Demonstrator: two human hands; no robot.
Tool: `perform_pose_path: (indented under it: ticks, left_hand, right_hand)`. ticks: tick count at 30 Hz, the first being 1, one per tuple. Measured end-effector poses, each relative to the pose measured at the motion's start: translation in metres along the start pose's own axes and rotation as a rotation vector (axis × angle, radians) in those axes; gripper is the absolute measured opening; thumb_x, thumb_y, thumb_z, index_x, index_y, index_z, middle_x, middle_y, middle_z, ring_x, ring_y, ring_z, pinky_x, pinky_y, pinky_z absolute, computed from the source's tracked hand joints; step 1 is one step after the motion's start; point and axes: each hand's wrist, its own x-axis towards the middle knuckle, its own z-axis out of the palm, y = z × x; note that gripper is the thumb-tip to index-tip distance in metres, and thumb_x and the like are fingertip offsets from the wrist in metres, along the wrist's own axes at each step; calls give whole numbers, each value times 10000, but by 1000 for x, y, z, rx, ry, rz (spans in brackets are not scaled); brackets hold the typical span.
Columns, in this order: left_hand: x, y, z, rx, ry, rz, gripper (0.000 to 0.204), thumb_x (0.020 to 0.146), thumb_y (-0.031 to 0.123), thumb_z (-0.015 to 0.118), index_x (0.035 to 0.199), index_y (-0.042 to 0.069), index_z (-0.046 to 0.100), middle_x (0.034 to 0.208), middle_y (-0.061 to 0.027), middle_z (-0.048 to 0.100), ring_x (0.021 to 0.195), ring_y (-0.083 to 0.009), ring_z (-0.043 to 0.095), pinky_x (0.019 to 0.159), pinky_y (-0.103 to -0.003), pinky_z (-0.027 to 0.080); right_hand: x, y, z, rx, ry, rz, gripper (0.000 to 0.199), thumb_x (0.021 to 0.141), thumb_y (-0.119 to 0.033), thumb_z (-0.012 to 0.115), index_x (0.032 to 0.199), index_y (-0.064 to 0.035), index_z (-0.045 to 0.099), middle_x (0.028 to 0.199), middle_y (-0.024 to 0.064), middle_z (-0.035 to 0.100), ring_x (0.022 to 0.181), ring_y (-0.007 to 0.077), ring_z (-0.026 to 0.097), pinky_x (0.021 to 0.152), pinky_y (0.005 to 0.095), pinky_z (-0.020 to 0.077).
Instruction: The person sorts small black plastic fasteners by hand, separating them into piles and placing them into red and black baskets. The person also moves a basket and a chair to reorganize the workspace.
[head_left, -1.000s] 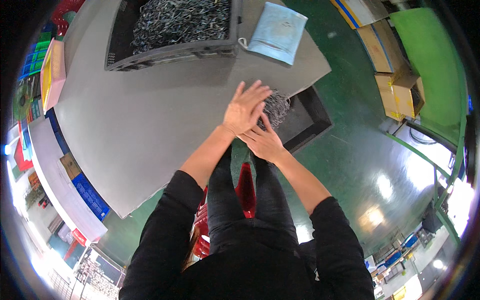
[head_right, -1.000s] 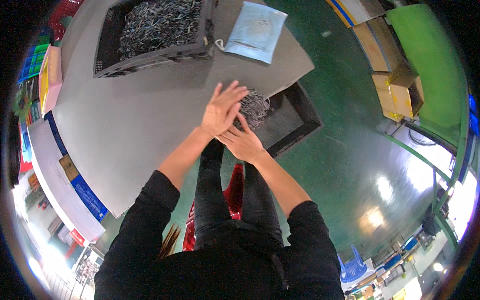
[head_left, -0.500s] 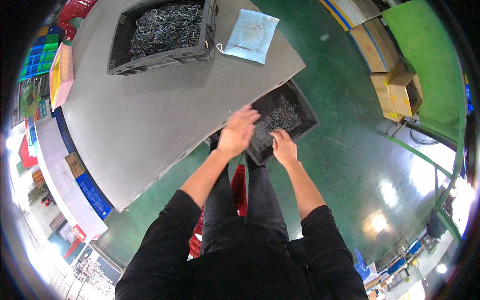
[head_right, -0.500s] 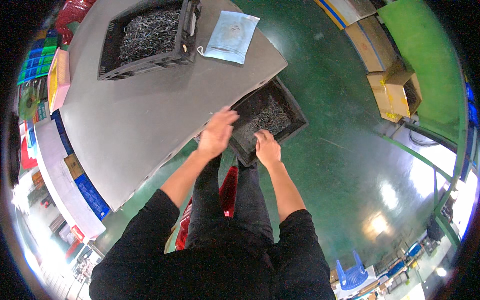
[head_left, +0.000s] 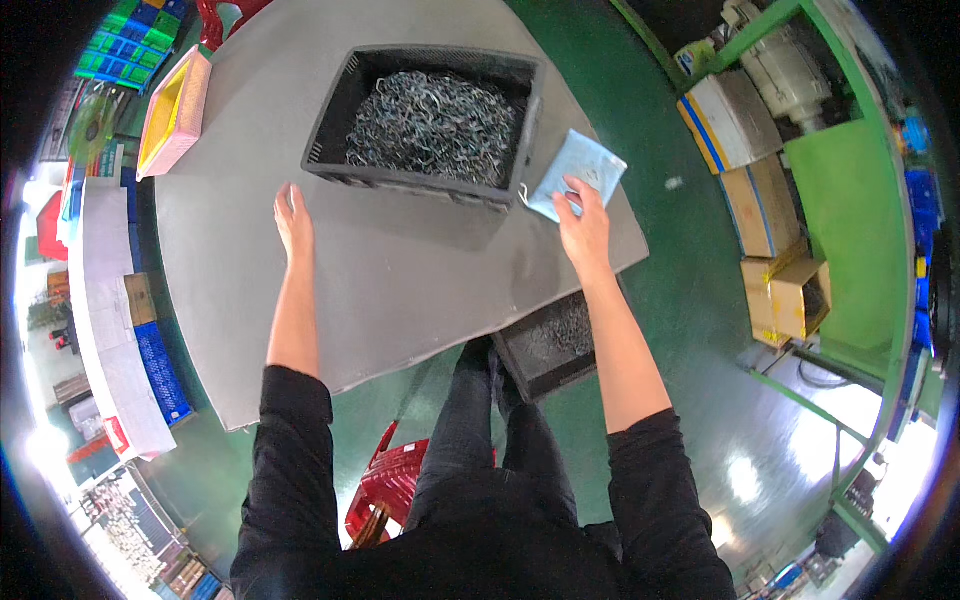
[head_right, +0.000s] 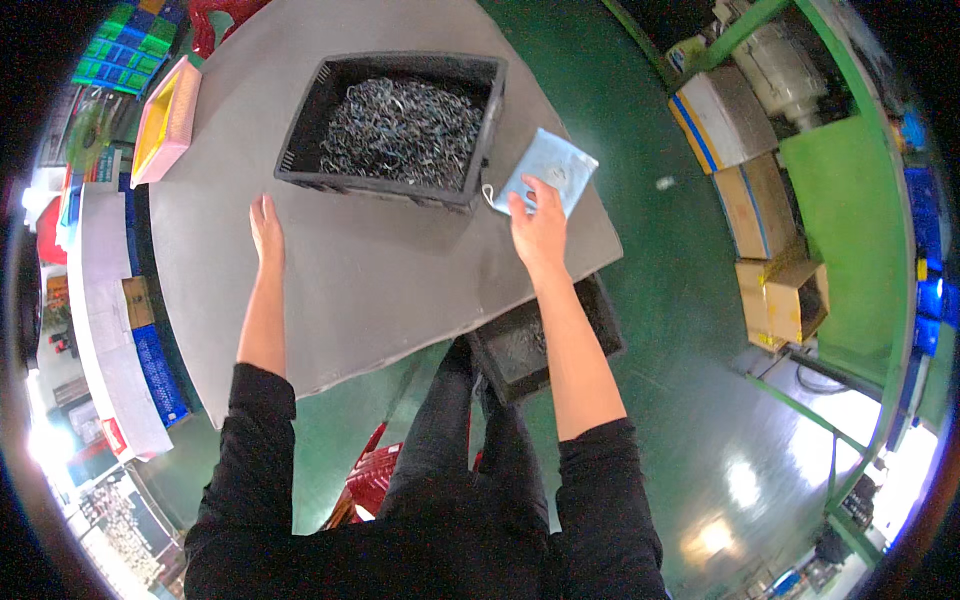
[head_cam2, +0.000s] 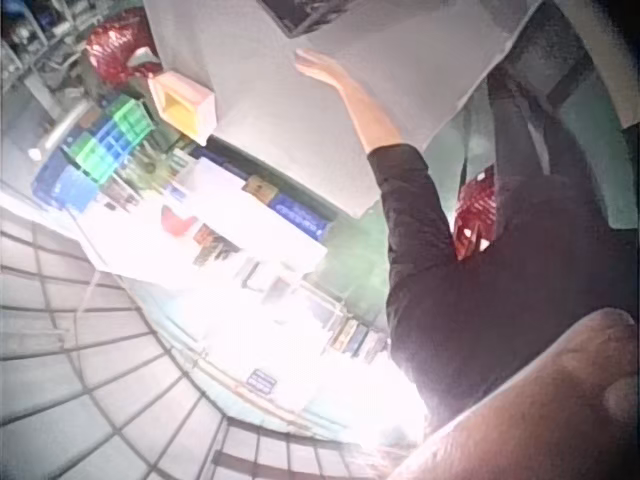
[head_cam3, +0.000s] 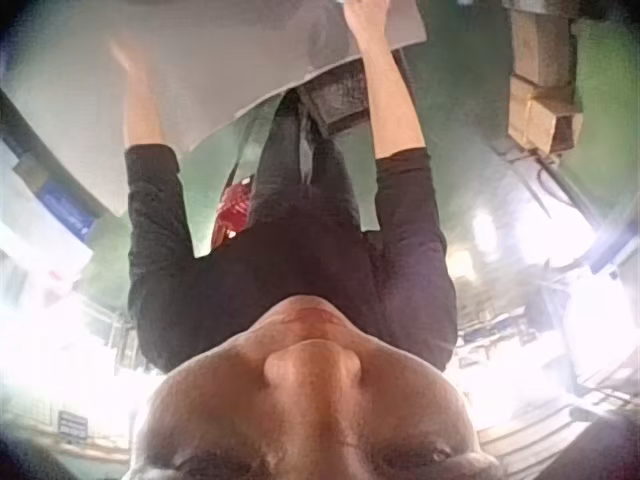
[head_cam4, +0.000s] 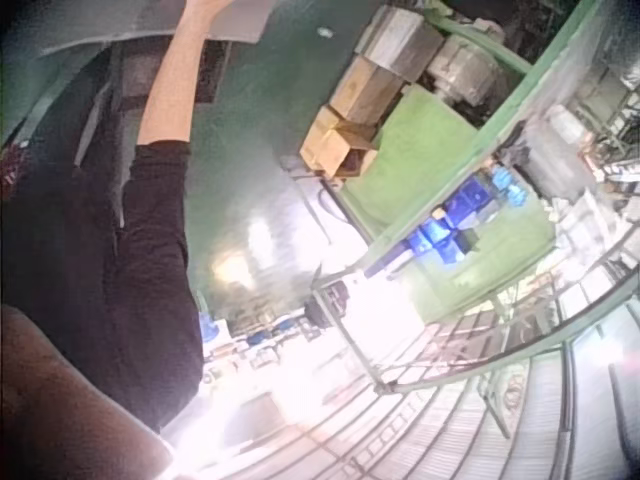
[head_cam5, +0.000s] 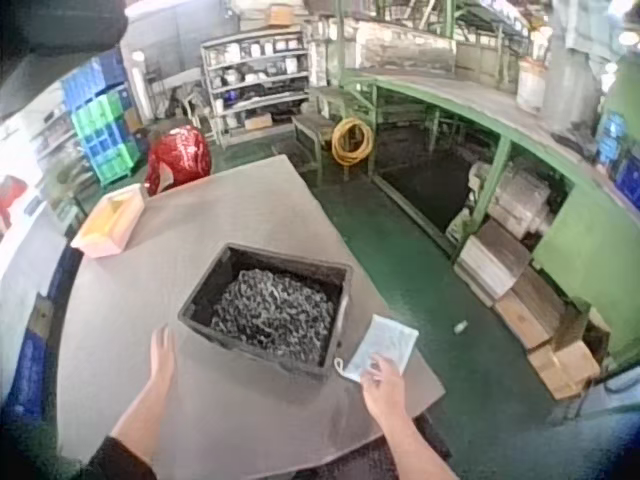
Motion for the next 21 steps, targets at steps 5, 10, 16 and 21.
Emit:
perform_pose_path:
  ticks: [5, 10, 16, 21]
  left_hand:
    - [78, 71, 5, -111, -485, -367, 704, 761, 419, 646, 1296, 20, 423, 1306, -183, 453, 1211, -307, 425, 866, -540, 424]
    - [87, 41, 38, 11, -693, -430, 506, 746, 253, 664, 1097, -91, 545, 1050, -209, 601, 913, -309, 609, 663, -428, 556]
    - [-3, 28, 4, -290, -589, -599, 368, 823, 180, 580, 1048, -111, 562, 989, -200, 614, 884, -278, 620, 663, -404, 556]
    - [-119, 42, -30, -289, -474, -683, 343, 825, 170, 585, 1047, -91, 570, 944, -148, 635, 806, -242, 635, 652, -378, 548]
  right_hand:
    - [74, -15, 62, -4, -72, 310, 829, 669, -406, 726, 1254, 83, 399, 1215, 274, 496, 1111, 337, 520, 944, 356, 399]
    - [93, 16, 81, 154, -116, 443, 722, 648, -178, 655, 1249, 121, 388, 1153, 283, 542, 1104, 360, 522, 950, 346, 388]
    - [80, -37, 56, -322, -229, 348, 412, 716, -118, 487, 1056, 111, 456, 953, 323, 591, 933, 431, 582, 833, 447, 460]
    - [24, -16, 7, -312, -459, 288, 412, 726, -129, 501, 1059, 101, 421, 932, 318, 597, 880, 415, 608, 779, 459, 484]
